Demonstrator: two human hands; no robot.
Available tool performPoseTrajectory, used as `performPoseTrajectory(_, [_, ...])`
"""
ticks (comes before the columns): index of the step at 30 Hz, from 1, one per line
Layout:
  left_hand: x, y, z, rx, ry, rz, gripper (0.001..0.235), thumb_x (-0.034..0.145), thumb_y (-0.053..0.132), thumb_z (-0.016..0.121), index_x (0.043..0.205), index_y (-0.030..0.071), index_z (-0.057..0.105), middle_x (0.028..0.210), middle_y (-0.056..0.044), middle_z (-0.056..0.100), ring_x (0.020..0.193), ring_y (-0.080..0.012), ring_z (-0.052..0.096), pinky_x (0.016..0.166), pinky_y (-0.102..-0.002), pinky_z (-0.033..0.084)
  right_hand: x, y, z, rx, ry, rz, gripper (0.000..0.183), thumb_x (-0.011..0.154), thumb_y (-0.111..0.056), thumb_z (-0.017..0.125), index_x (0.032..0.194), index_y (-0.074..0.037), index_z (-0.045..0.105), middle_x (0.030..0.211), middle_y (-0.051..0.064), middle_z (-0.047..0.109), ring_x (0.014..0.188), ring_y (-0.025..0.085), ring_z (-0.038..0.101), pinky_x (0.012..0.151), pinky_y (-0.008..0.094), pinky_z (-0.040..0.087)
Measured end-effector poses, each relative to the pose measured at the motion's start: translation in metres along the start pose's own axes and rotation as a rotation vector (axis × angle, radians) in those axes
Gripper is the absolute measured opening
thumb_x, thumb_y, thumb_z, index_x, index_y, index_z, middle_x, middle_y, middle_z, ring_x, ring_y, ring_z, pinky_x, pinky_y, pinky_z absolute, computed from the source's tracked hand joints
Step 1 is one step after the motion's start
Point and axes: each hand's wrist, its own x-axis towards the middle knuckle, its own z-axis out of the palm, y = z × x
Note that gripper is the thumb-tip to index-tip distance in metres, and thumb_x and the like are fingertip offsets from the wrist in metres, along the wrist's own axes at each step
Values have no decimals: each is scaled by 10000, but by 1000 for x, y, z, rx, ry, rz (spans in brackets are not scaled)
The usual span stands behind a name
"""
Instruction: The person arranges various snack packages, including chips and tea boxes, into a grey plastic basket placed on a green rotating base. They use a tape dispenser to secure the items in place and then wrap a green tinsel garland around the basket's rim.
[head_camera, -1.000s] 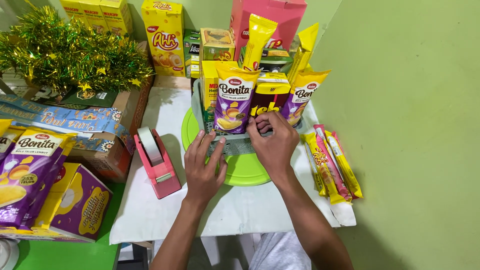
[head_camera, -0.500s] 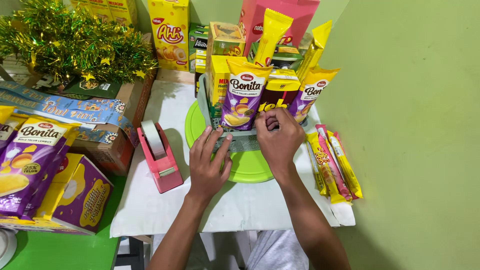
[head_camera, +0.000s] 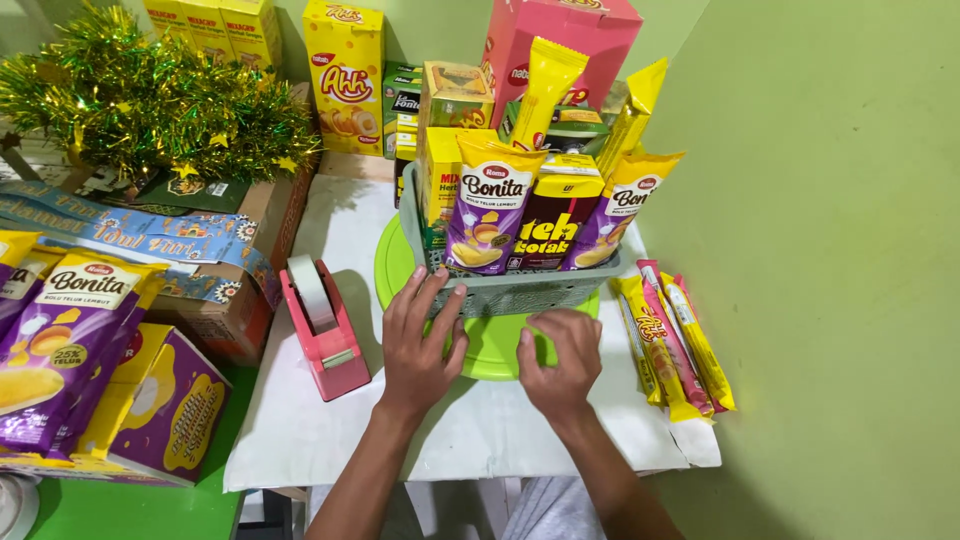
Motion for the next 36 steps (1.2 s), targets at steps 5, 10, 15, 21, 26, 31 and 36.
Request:
performPoseTrajectory(5, [-2, -3, 1, -11, -24, -5, 522, 843, 82, 729, 1353, 173, 666, 1464, -112, 578, 1415, -368, 504, 1106, -487, 464, -27, 0, -7, -31, -15, 36, 134, 961, -256, 665, 993, -139, 721, 1016, 15, 698, 989, 217, 682, 871, 367, 453])
performPoseTrajectory(10, [-5, -4, -1, -45, -59, -22, 557, 835, 65, 738, 1374, 169, 643, 1500, -141, 543, 1435, -404, 472, 1129, -513, 436, -30, 4, -5, -69, -5, 66, 268, 995, -387, 627, 1056, -143, 719, 1149, 29, 714, 1114, 250, 694, 945, 388, 453])
performPoseTrajectory(15, [-8, -14, -1, -47, -54, -62, 563, 817, 65, 736, 1364, 136, 625, 1557, -200, 457, 1475, -439, 388, 1178, -541, 364, -38, 11, -6, -56, -4, 105, 171, 968, -305, 666, 954, -156, 747, 1060, 2, 736, 1036, 236, 716, 896, 378, 452])
performPoseTrajectory(21, [-21, -31, 3, -84, 64, -141, 504, 806, 33, 753, 1289, 77, 617, 1341, -183, 528, 1248, -416, 568, 1006, -491, 535, -37, 13, -8, -19, 45, 134, 132, 947, -230, 673, 857, -159, 738, 956, -17, 717, 937, 237, 718, 844, 377, 452])
performPoseTrajectory(26, [-20, -32, 5, -135, 41, -168, 423, 832, 78, 770, 1223, 60, 612, 1188, -147, 574, 1102, -356, 616, 907, -464, 550, -36, 14, -11, -13, 73, 170, 135, 951, -218, 671, 844, -163, 732, 921, -29, 711, 902, 228, 711, 828, 371, 442])
performPoseTrajectory(31, [-18, -32, 3, -188, -5, -203, 593, 771, 195, 909, 1240, 49, 577, 1178, -155, 582, 1104, -376, 628, 930, -507, 534, -37, 16, -12, -31, 92, 186, 81, 924, -148, 675, 858, -158, 721, 933, -27, 699, 923, 226, 701, 824, 367, 433])
performPoseTrajectory(36, [-21, -34, 9, -199, -32, -261, 596, 759, 103, 909, 1242, 26, 569, 1156, -174, 584, 1100, -403, 644, 923, -509, 539, -35, 14, -13, -25, 76, 209, 75, 882, -97, 691, 841, -155, 717, 896, -27, 696, 893, 210, 698, 808, 370, 433])
